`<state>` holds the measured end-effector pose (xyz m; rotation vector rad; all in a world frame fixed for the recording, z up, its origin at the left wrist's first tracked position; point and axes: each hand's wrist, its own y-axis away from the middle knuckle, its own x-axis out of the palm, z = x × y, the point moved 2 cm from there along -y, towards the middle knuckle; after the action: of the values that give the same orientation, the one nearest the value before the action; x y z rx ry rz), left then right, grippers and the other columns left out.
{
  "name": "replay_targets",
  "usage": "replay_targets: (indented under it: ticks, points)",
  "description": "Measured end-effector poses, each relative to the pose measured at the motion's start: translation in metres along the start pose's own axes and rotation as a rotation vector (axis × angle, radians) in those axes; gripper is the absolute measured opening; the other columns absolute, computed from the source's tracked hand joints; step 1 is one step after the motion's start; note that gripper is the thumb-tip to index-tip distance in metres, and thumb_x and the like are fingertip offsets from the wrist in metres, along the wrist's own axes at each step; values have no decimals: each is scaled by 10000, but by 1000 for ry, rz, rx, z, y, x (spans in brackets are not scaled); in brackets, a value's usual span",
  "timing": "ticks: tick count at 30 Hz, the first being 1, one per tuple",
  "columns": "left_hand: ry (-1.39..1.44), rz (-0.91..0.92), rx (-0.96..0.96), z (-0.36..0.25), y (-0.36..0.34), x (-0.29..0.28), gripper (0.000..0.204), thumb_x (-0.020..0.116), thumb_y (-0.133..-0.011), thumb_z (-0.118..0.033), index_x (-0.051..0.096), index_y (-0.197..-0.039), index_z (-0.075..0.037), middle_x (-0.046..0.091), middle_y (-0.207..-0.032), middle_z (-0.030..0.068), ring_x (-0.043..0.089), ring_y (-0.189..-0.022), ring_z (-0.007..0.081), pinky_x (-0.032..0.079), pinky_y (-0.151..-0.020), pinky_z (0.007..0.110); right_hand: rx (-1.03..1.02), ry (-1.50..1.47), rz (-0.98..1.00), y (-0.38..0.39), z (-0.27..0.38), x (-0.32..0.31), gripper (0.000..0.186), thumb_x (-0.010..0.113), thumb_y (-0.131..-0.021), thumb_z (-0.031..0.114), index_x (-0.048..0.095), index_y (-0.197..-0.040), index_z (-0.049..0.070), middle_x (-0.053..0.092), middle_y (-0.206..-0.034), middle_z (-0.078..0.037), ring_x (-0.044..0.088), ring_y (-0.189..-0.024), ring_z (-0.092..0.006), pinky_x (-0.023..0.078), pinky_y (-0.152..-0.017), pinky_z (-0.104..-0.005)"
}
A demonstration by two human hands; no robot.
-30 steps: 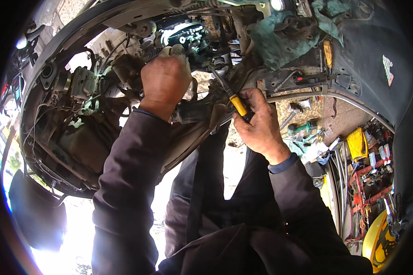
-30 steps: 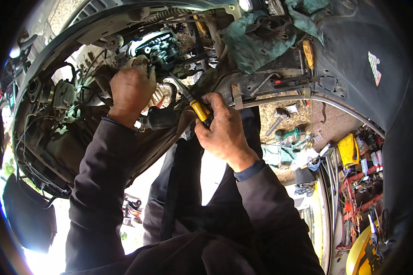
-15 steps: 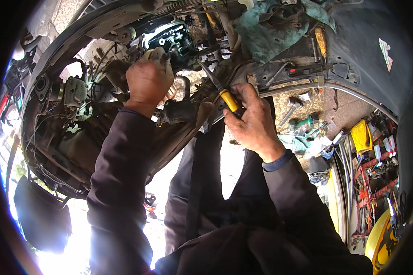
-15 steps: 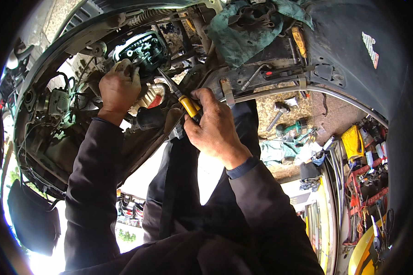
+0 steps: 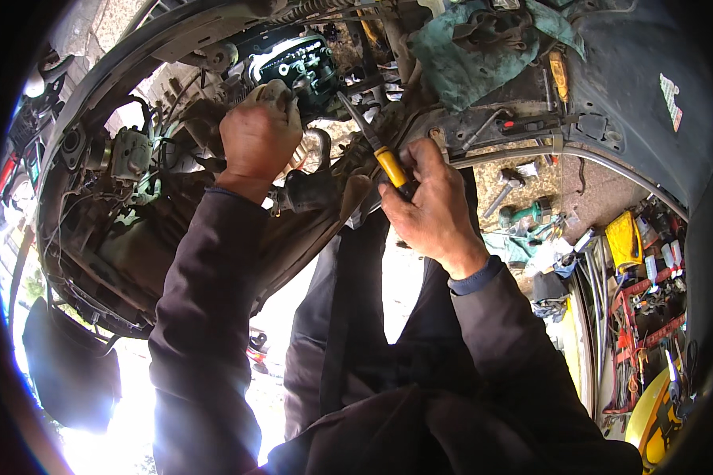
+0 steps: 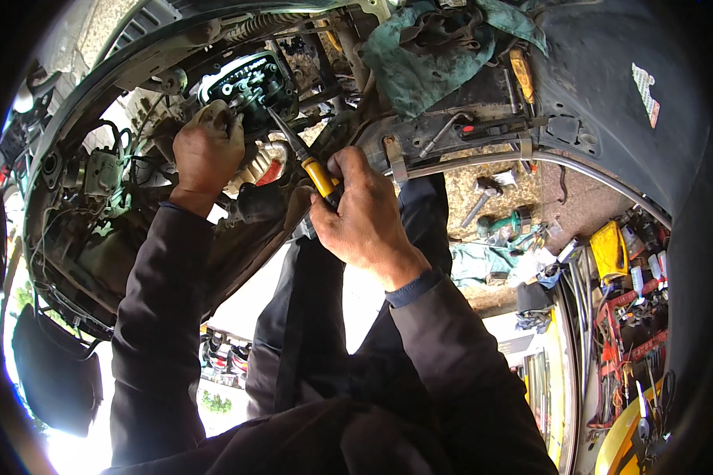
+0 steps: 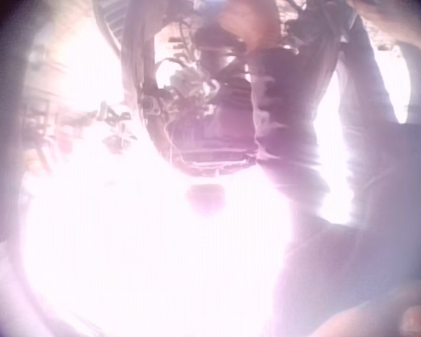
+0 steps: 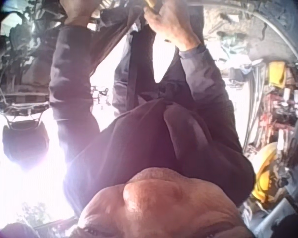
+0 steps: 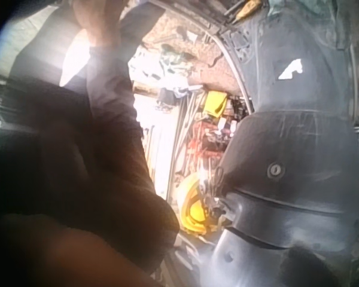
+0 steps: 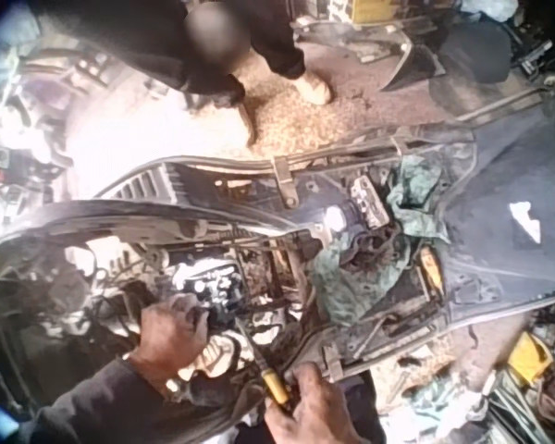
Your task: The person uses a yellow-handled screwdriver to adjust components inside the exposed engine of a motorcycle. They repeatedly insert the tool, turn it, and reposition their hands to reach different areas within the engine casing.
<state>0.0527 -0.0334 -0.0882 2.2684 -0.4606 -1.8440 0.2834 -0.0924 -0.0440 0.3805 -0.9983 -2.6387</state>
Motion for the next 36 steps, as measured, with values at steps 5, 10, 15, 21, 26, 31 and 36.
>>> replay_targets:
  ticks: [5, 10, 15, 21, 26, 31, 36]
  points:
    - [432, 135, -271, -8, 14, -22, 255, 654, -896, -262, 628, -872, -9, 655, -759, 180, 663, -736, 369, 505, -644, 418, -155, 195, -32, -9, 7, 2, 237, 695, -734, 46, 539, -898, -26, 593, -879, -194, 607, -791, -380, 493, -697, -433]
    - [736, 474, -374, 4, 15, -26, 314, 509, -986, -212, 581, -855, 64, 542, -654, 130, 451, -626, 178, 410, -627, 364, -228, 221, -55, -21, 5, 13, 228, 649, -700, 5, 548, -900, -35, 576, -897, -198, 581, -807, -398, 467, -693, -458]
    - [808, 621, -445, 16, 7, -21, 322, 495, -984, -211, 637, -881, 59, 603, -696, 66, 520, -641, 112, 434, -618, 297, -237, 277, -16, -24, 4, 20, 255, 651, -694, 2, 559, -929, -31, 576, -932, -202, 577, -890, -404, 483, -773, -464]
    - [997, 738, -588, 20, -2, -27, 246, 517, -984, -175, 640, -910, 25, 598, -719, 10, 525, -623, 71, 432, -580, 239, -386, 519, -51, -33, 1, 28, 321, 715, -669, 44, 587, -960, -4, 560, -998, -170, 576, -944, -372, 494, -800, -452]
    - [1045, 657, -563, 19, 3, -17, 219, 508, -999, -176, 628, -982, 7, 628, -762, -4, 528, -574, 45, 438, -516, 210, -499, 598, -104, -36, -2, 34, 190, 672, -728, 74, 610, -895, 7, 545, -972, -160, 555, -914, -339, 479, -773, -449]
    - [1102, 617, -623, 15, 12, -10, 220, 499, -1009, -185, 630, -1005, -9, 657, -815, 9, 571, -584, 47, 448, -486, 199, -530, 634, -133, -35, -6, 34, 198, 663, -730, 73, 610, -909, 8, 537, -981, -160, 546, -917, -339, 472, -778, -450]
    - [1135, 564, -728, 8, 18, -13, 254, 521, -1002, -173, 634, -914, 38, 589, -754, 5, 509, -653, 57, 428, -570, 236, -530, 623, -125, -36, -5, 35, 378, 724, -656, 48, 590, -1007, 8, 524, -1039, -152, 542, -959, -350, 479, -802, -454]
